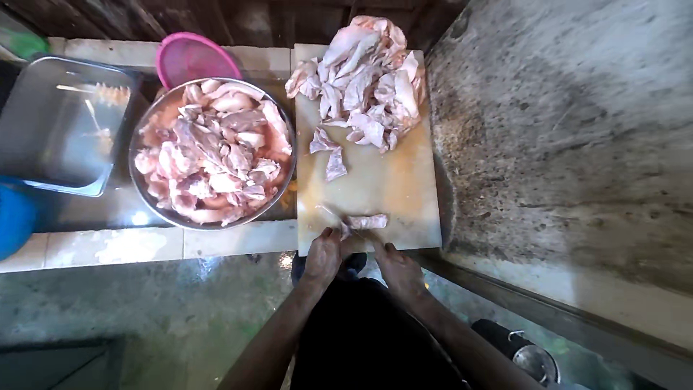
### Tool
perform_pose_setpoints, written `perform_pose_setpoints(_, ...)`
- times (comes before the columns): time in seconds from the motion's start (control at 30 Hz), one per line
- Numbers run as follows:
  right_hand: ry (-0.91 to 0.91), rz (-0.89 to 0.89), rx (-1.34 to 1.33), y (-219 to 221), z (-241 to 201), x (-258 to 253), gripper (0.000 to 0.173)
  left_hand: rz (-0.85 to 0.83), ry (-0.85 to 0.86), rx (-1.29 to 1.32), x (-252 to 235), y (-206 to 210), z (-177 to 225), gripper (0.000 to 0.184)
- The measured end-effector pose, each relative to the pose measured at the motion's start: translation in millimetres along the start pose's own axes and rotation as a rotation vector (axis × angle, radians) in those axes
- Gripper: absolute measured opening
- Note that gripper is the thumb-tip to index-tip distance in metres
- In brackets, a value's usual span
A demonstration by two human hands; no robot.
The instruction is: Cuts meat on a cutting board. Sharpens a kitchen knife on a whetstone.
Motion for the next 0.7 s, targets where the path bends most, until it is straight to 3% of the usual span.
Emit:
perform_pose_setpoints(0.13,-0.010,0.040,0.012,33,41,33,0.035,-0.133,-0.036,-0.067,3,-1,0,0.022)
perform_pose_setpoints(0.3,-0.010,-0.043,-0.047,-6,-4,2,0.038,-0.134,-0.009,-0.156,9,5,4,0.033)
perform_pose_setpoints(0.4,-0.004,-0.073,-0.087,-6,-10,-4,0.037,-0.190,-0.117,-0.235,10,-21,2,0.032)
perform_pose_setpoints(0.5,-0.004,-0.083,-0.124,15,18,12,0.041,-0.308,-0.242,-0.303,15,-62,-6,0.029)
perform_pose_setpoints(0.6,-0.080,-0.113,-0.163,31,51,21,0.040,-0.215,-0.162,-0.195,17,-96,-13,0.025)
perform_pose_setpoints(0.7,-0.112,-0.039,-0.286,48,82,31,0.041,-0.017,0.017,-0.068,8,-115,10,0.014)
Point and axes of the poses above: each hand's wrist, its own x-axis away from the middle knuckle, its own y-axis out of the palm, z = x × y, the point moved 3 cm from there along -x, towards the middle knuckle, and after that the axes turned 14 degrees about x, right-handed, at the moved point
